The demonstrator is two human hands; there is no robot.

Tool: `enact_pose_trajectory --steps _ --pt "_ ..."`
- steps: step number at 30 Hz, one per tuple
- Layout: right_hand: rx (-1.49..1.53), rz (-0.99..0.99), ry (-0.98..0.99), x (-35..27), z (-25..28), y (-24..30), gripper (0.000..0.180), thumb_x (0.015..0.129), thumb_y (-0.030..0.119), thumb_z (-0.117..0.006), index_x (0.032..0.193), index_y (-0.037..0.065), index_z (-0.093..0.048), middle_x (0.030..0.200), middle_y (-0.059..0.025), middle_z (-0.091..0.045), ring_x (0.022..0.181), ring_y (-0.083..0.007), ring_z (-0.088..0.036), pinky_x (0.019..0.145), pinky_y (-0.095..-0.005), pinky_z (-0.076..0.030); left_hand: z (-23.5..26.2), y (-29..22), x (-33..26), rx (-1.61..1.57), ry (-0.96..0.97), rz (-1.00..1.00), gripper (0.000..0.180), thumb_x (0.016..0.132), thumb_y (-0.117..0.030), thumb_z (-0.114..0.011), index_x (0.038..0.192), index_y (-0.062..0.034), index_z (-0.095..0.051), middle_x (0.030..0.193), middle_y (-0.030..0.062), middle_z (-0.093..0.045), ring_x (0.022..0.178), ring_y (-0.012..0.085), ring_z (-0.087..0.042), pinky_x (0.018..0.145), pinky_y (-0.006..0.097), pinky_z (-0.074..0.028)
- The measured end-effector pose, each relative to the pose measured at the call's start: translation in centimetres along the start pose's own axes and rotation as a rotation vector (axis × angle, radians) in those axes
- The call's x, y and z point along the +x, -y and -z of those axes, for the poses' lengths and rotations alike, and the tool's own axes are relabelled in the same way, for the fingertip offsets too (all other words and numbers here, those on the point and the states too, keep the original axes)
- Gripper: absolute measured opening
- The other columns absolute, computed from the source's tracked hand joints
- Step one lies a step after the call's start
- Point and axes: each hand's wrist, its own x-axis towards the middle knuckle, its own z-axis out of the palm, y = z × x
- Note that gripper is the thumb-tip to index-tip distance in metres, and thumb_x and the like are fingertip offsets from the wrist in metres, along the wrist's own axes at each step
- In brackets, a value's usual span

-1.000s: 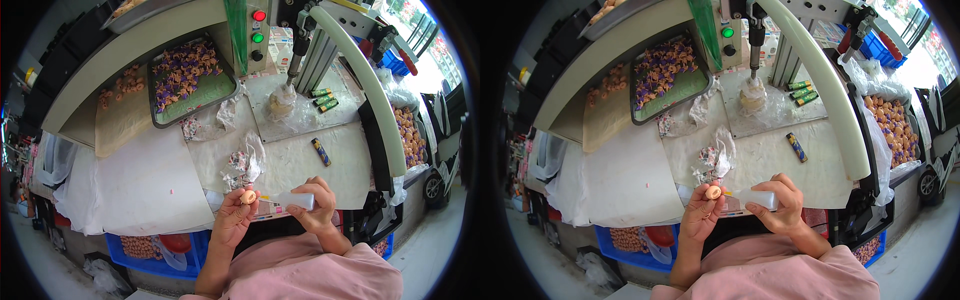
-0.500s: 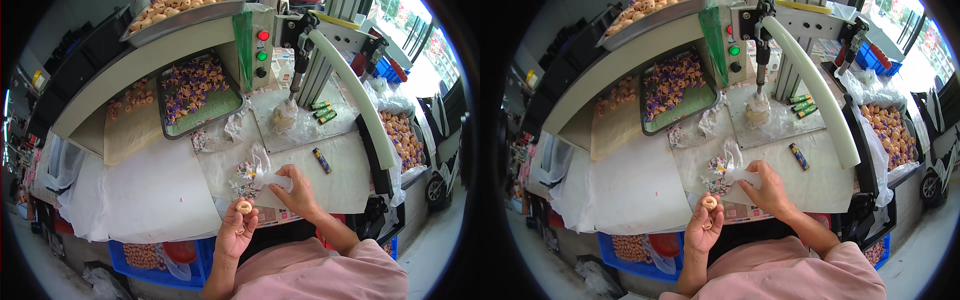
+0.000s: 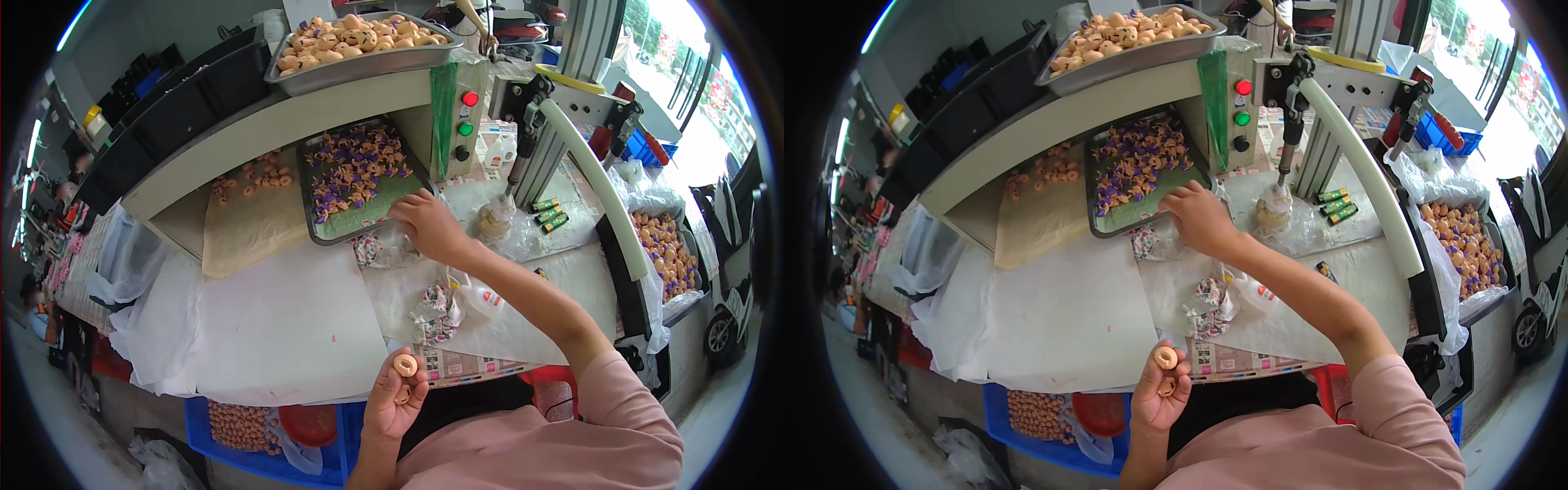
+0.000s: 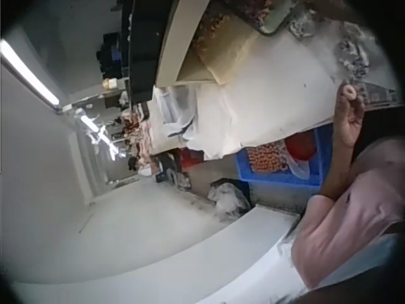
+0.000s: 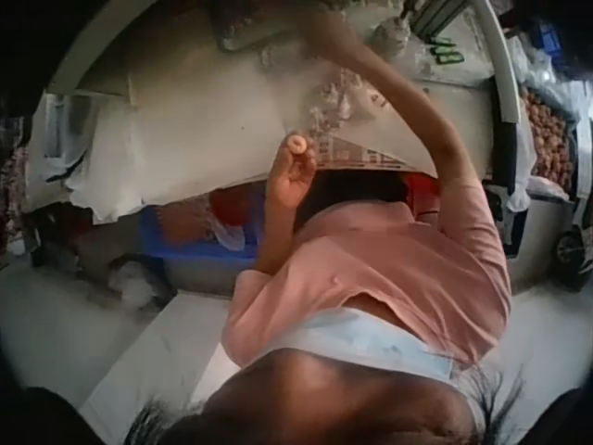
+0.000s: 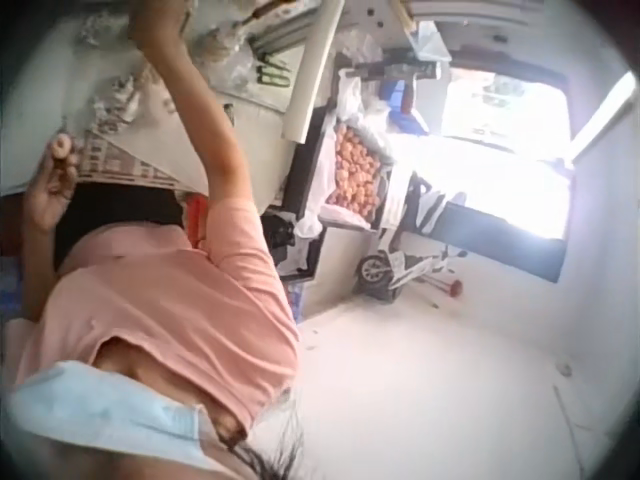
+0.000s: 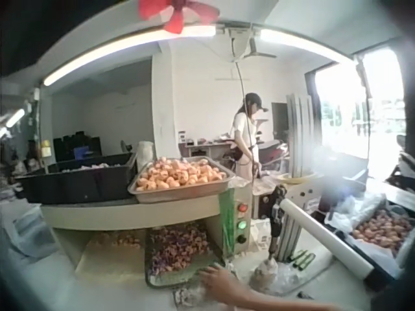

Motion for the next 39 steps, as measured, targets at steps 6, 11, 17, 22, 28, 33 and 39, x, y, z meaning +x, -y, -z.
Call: enact_pose_trajectory --steps 6,11,17,22,28,33,39 --pt "-0.185 -0.056 0.035 7.9 -6.8 -3.3 0.033 0.074 0.002 -0.063 0.106 0.010 -0.066 0.108 -0.0059 -0.065 0.107 -0.0297 -0.054 0.088 -0.0373 -0.047 -0.4 -1.3 -2.2 0.052 -0.023 -0.047 0.037 0.097 -0.020 -0.051 0.132 -0.0067 -0.047 0.120 0.0129 -0.055 0.105 0.0202 -0.056 0.089 0.032 -0.054" --pt "-0.198 -0.098 0.023 8.4 -8.6 -4.0 0.030 0.078 0.005 -0.063 0.107 0.010 -0.066 0.106 -0.0072 -0.065 0.100 -0.0309 -0.058 0.085 -0.0399 -0.049 -0.3 -2.2 -3.2 0.029 -0.063 -0.082 0.037 0.097 -0.019 -0.050 0.132 -0.0060 -0.046 0.120 0.0140 -0.056 0.104 0.0212 -0.058 0.089 0.032 -0.054" --pt "0.117 -0.115 -0.105 4.8 -3.9 -0.5 0.021 0.088 0.008 -0.055 0.108 0.006 -0.061 0.101 -0.0113 -0.064 0.081 -0.0284 -0.065 0.070 -0.0331 -0.054 0.2 -3.2 -1.9 0.057 -0.046 -0.087 0.037 0.096 -0.017 -0.053 0.131 -0.0055 -0.047 0.121 0.0153 -0.056 0.104 0.0217 -0.059 0.088 0.033 -0.055" --pt "1.283 -0.718 0.354 -3.9 2.8 7.9 0.023 0.094 0.014 -0.055 0.113 0.002 -0.058 0.096 -0.0038 -0.061 0.083 -0.0143 -0.065 0.072 -0.0276 -0.054 0.9 -3.3 -0.3 0.197 -0.143 -0.093 0.039 0.093 -0.017 -0.058 0.128 -0.0043 -0.048 0.117 0.0144 -0.059 0.099 0.0205 -0.064 0.085 0.031 -0.057" --pt "0.832 -0.427 0.363 -12.6 6.1 10.3 0.030 0.087 0.006 -0.066 0.115 0.001 -0.060 0.097 -0.0066 -0.063 0.085 -0.0132 -0.064 0.074 -0.0277 -0.053 0.9 -0.9 2.0 0.282 -0.162 -0.039 0.039 0.092 -0.014 -0.060 0.127 -0.0028 -0.049 0.111 0.0114 -0.062 0.094 0.0183 -0.066 0.084 0.029 -0.056" --pt "0.769 -0.363 0.262 -15.2 6.3 8.8 0.031 0.082 0.005 -0.070 0.112 0.004 -0.064 0.092 -0.0104 -0.066 0.082 -0.0182 -0.066 0.074 -0.0305 -0.053 0.9 1.1 3.0 0.339 -0.156 0.014 0.036 0.092 -0.011 -0.059 0.125 -0.0012 -0.051 0.107 0.0103 -0.063 0.092 0.0182 -0.066 0.083 0.029 -0.056" --pt "0.708 -0.230 0.200 -16.6 6.6 7.1 0.031 0.078 0.002 -0.071 0.109 0.005 -0.068 0.090 -0.0136 -0.067 0.079 -0.0257 -0.067 0.071 -0.0326 -0.053 1.3 2.6 3.7 0.417 -0.162 0.038 0.034 0.088 -0.011 -0.065 0.120 -0.0004 -0.056 0.101 0.0100 -0.065 0.088 0.0168 -0.066 0.078 0.028 -0.057"
